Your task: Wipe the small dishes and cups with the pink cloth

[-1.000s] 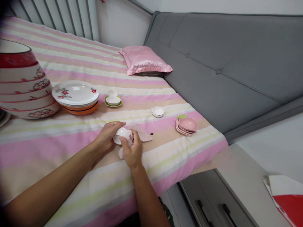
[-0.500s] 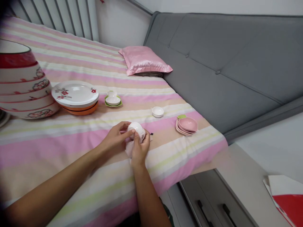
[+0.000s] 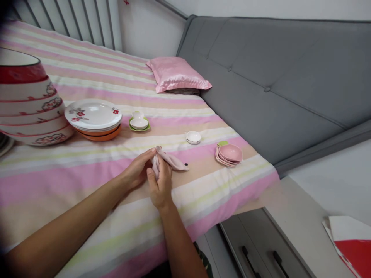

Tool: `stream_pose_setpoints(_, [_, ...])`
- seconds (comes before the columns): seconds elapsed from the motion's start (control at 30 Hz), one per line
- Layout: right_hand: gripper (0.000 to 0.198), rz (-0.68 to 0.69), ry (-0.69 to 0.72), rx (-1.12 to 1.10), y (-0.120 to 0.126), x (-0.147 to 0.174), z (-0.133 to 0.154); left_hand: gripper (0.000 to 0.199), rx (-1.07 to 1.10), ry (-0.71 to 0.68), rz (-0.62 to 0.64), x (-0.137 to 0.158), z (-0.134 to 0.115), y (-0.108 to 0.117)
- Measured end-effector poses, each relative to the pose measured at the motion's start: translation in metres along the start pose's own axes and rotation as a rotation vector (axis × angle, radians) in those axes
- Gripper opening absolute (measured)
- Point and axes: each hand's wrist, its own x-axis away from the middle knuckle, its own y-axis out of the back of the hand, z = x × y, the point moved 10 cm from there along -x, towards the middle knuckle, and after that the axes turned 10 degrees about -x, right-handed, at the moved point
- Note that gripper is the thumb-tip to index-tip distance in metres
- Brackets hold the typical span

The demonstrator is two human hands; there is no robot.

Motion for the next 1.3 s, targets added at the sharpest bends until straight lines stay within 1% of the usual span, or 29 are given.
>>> stream_pose_setpoints(0.1, [0.045,0.056,0.047,0.205,-0.005,0.0,0.01,0.024,0.093,0.034,-0.032,-0.003,0.002,0.007])
stream_pose_setpoints(0.2, [0.043,0.106,0.097,0.356,-0.013,0.001,0.021,0.028,0.176,0.067,-0.073,-0.005,0.004,0.012])
stream_pose_setpoints(0.4, [0.043,0.113,0.176,0.527,-0.023,0.005,0.034,0.038,0.244,0.083,-0.115,-0.006,0.004,0.016])
stream_pose_setpoints(0.5, [0.047,0.105,0.168,0.552,-0.024,0.005,0.034,0.038,0.246,0.065,-0.124,-0.006,0.001,0.017])
stream_pose_setpoints(0.63, [0.051,0.084,0.138,0.566,-0.021,0.005,0.027,0.039,0.238,0.063,-0.094,-0.006,0.002,0.015])
stream_pose_setpoints(0.83, [0.056,0.078,0.125,0.576,-0.019,0.007,0.022,0.038,0.168,0.141,-0.023,-0.005,0.011,0.007])
stream_pose_setpoints(1.07, [0.059,0.164,0.146,0.558,-0.025,0.009,0.022,0.039,0.202,0.165,-0.025,-0.003,0.012,0.003])
stream_pose_setpoints(1.3, [0.061,0.251,0.233,0.535,-0.032,0.01,0.026,0.042,0.213,0.207,-0.015,-0.003,0.017,0.005])
